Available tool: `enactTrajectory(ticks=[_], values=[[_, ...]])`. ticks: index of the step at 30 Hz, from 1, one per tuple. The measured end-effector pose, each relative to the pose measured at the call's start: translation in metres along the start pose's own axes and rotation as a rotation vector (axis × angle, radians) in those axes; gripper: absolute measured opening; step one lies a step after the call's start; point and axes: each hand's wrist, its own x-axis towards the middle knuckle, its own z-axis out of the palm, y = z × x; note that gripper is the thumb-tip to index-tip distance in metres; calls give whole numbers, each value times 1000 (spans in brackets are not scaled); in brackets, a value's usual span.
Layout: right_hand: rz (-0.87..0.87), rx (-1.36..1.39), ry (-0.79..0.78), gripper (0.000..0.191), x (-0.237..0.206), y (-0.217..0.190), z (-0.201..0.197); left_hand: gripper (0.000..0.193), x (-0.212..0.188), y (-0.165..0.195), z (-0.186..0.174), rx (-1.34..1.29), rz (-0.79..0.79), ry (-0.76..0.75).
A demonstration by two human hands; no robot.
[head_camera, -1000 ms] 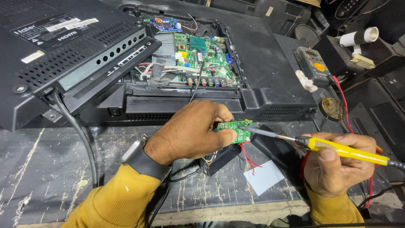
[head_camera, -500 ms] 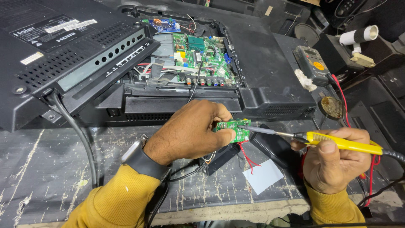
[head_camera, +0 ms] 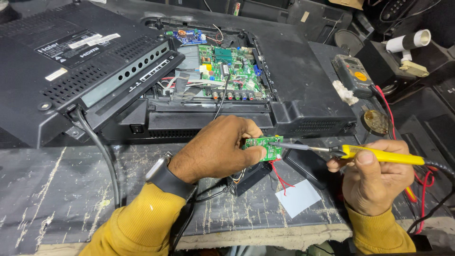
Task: The person repairs a small green circuit board at a cluttered workbench. They unscrew a black plastic housing with a screwdriver, open it, handle the board and wires, then use a soldering iron to solder components on the board, repeatedly touching the iron to the board while holding it steady.
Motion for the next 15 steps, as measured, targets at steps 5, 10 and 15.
enactTrajectory(ticks=[5,10,15], values=[[28,8,14,25,2,-2,4,29,-1,4,-1,-30,12,-16],[8,33,-7,26,-1,-2,4,27,-3,6,-2,-30,-21,-66],[46,235,141,25,7,0,-18,28,-3,4,-2,-140,-33,-146]])
